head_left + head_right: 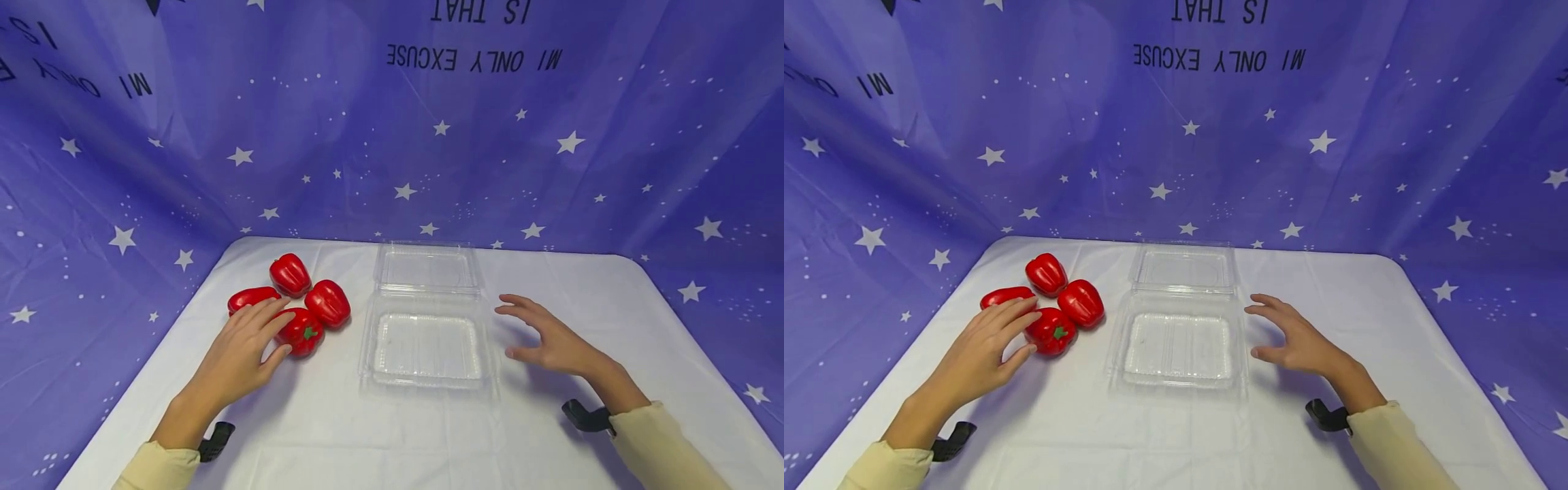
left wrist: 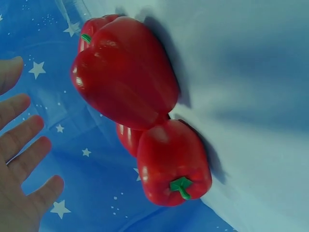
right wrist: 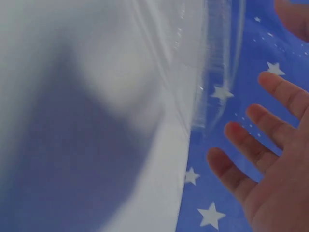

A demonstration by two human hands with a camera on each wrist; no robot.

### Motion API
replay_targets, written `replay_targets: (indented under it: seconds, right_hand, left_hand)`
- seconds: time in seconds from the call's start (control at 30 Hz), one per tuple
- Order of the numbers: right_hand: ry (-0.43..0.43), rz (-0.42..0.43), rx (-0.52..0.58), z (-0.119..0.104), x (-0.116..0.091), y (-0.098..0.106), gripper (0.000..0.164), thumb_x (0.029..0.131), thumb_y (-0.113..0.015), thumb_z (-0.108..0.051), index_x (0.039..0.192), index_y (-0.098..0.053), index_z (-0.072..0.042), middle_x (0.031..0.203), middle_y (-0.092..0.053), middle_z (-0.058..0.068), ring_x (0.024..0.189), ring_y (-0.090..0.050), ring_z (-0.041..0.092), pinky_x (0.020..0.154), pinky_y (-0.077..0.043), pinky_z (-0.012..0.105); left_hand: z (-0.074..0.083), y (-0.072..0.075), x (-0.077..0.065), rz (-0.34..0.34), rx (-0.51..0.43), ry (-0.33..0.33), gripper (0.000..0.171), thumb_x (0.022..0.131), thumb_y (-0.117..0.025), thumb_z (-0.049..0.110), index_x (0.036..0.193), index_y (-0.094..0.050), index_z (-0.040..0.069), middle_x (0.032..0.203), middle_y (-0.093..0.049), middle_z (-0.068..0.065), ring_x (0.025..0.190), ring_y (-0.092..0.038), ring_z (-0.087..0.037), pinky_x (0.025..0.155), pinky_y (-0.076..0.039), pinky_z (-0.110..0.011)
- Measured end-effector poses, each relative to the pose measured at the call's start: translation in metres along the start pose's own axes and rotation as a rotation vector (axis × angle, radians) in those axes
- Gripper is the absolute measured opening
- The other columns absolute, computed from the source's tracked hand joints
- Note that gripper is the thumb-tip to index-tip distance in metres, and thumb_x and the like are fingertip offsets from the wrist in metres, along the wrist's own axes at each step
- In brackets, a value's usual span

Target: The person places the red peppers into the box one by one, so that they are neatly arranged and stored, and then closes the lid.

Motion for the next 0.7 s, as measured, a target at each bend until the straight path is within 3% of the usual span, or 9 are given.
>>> replay_targets:
  seconds: [0.33, 0.7]
  right_hand:
    - [0.022, -0.058, 0.062, 0.001, 0.005, -0.024, 0.071, 0.082, -0.077, -0.024, 0.146, -0.047, -0.012, 0.156, -0.037, 0.017, 0.141, -0.034, 0.044, 0.103, -0.034, 0.071]
    - [0.055, -0.041, 0.048, 0.002, 0.005, -0.029, 0.071, 0.082, -0.077, -0.022, 0.145, -0.047, -0.009, 0.156, -0.037, 0.019, 0.139, -0.036, 0.044, 0.102, -0.034, 0.069]
  left_hand:
    - [-0.009, -0.005, -0.009, 0.015, -0.034, 0.032, 0.053, 0.074, -0.079, 0.015, 0.123, -0.066, 0.003, 0.139, -0.059, -0.018, 0.127, -0.054, -0.039, 0.105, -0.042, -0.059]
    - [-0.017, -0.01, -0.011, 0.012, -0.068, 0.067, 0.051, 0.075, -0.079, 0.014, 0.124, -0.066, 0.003, 0.14, -0.058, -0.016, 0.127, -0.055, -0.038, 0.104, -0.046, -0.059]
Point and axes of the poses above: each hand's wrist, its own x-axis towards the middle knuckle, its own y-axis out of the back of the hand, z = x × y, the point moved 6 cm from there along x, towards the middle knuckle
